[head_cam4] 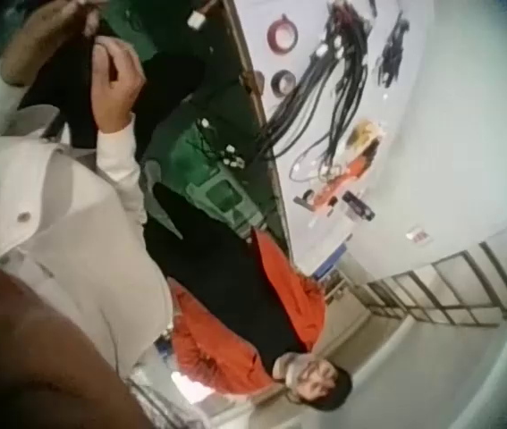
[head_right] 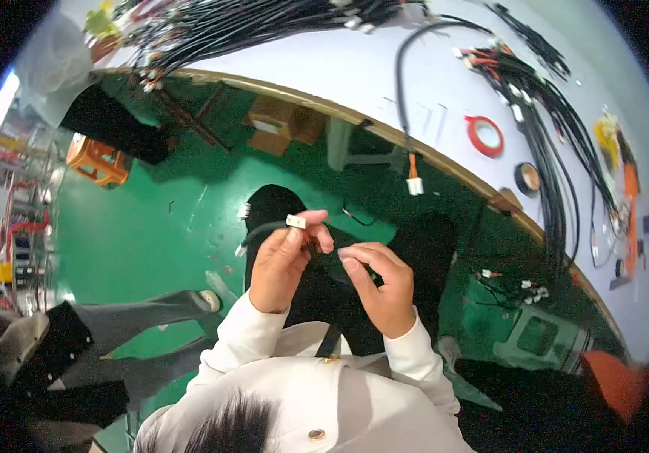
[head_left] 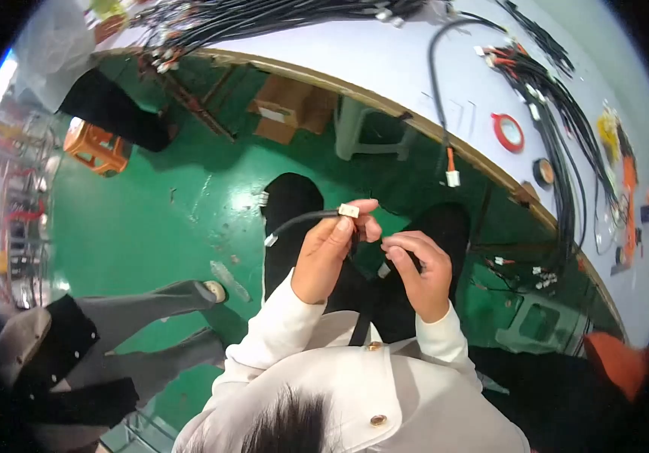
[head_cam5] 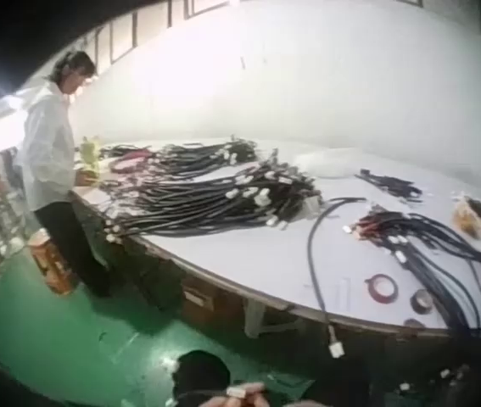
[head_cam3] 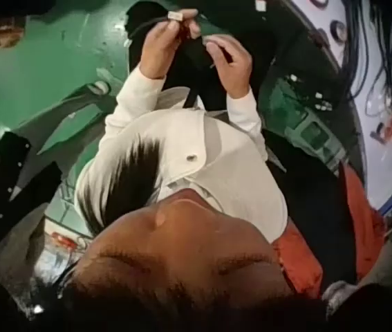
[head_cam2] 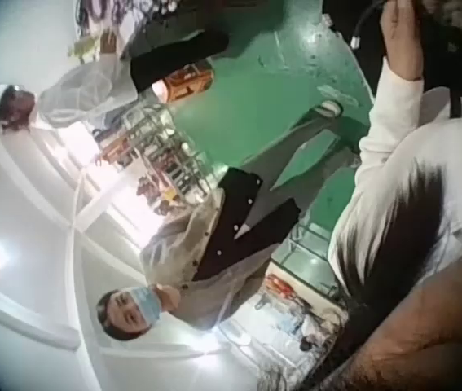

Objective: Applying electrical tape to secure connectors on wire harness bundles.

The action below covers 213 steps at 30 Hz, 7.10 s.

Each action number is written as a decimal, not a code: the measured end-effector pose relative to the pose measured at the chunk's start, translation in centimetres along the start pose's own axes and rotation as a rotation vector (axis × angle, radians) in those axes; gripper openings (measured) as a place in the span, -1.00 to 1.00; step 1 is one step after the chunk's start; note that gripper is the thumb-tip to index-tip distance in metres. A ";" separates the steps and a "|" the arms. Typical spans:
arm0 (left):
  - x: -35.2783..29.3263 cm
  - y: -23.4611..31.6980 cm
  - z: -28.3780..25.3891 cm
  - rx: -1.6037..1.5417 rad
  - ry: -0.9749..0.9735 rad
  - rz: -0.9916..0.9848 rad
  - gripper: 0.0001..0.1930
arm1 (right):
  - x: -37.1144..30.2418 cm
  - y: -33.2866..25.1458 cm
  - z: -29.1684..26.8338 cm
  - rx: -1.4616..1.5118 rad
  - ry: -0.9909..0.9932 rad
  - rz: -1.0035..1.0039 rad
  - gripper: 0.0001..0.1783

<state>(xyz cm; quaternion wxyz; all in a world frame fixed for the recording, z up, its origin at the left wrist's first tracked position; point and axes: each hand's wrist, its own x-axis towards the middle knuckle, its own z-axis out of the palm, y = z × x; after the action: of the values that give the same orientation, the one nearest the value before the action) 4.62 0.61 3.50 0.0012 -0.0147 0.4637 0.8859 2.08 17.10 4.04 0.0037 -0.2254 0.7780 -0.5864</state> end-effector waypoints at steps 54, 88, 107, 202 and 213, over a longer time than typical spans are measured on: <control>-2.2 -2.5 3.2 0.431 -0.262 -0.262 -0.81 | -3.9 0.9 -3.2 0.370 0.032 0.292 -0.87; -3.1 -3.6 3.7 0.569 -0.115 -0.148 -0.83 | -4.8 0.0 -2.2 0.740 0.279 0.509 -0.78; -3.1 -3.2 3.9 0.275 -0.083 -0.300 -0.79 | -5.1 -0.1 0.0 0.576 0.401 0.342 -0.88; -3.6 -4.3 2.9 1.315 -0.108 0.572 -0.82 | -8.2 -1.1 -3.4 0.763 -0.022 0.680 -0.43; -3.9 -3.1 2.8 0.946 -0.104 -0.010 -0.89 | -9.3 2.4 -6.0 0.728 -0.458 0.679 -0.46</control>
<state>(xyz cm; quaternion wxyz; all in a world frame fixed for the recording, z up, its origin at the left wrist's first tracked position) 8.45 4.69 2.62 0.0355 0.0297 0.8153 0.5771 7.96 26.36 1.31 0.4399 -0.0677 0.5333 -0.7194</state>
